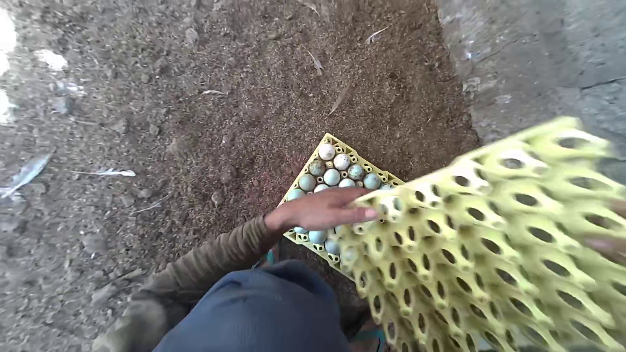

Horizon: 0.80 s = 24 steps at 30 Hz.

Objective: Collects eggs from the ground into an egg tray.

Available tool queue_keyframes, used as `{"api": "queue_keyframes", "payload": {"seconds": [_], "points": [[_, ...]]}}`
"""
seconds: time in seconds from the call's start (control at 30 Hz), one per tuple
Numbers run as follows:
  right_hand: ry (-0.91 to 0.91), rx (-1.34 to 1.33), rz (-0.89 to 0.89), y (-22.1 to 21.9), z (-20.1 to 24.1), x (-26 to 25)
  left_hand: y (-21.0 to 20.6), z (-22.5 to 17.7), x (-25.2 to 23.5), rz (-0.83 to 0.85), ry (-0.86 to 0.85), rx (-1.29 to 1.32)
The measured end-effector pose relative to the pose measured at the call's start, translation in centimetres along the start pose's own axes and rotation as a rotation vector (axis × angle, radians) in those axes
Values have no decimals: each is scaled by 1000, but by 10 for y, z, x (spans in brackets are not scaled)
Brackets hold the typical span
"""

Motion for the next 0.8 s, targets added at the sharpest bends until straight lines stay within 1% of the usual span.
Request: {"api": "queue_keyframes", "payload": {"seconds": [0.03, 0.07, 0.13, 0.2, 0.33, 0.4, 0.43, 0.5, 0.57, 0.6, 0.67, 0.7, 0.73, 0.8], "points": [[-103, -53, 142, -4, 6, -37, 1, 6, 5, -20, 43, 53], [-130, -52, 220, -14, 4, -72, 5, 19, 10, -64, 95, 92], [-169, -78, 324, -45, 17, -134, 16, 57, 24, -202, 204, 126], [-154, 23, 394, -76, 23, -185, 22, 94, 41, -294, 323, 126], [-130, 258, 487, -118, 19, -250, 34, 141, 61, -442, 471, 120], [-182, 355, 486, -125, 12, -266, 40, 151, 64, -532, 508, 42], [-223, 374, 475, -124, 10, -269, 43, 152, 64, -581, 496, -15], [-256, 322, 386, -113, 16, -272, 47, 149, 66, -673, 457, -141], [-223, 106, 223, -103, 25, -269, 53, 147, 67, -735, 393, -280], [-195, -49, 132, -102, 29, -267, 58, 149, 65, -725, 383, -282], [-105, -371, -70, -106, 36, -264, 64, 160, 57, -633, 424, -165], [-32, -496, -178, -110, 40, -264, 63, 166, 51, -572, 460, -90], [42, -590, -275, -115, 46, -264, 62, 172, 45, -522, 484, -25], [155, -686, -417, -127, 62, -266, 61, 177, 36, -470, 502, 64]]}}
Point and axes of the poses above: each hand's wrist, its own x-axis away from the middle knuckle, its own y-axis out of the back of the hand, z = x × y, the point moved 8 cm from there along -x, towards the middle knuckle, and after that the axes turned 5 degrees about y, right-handed, at the moved point
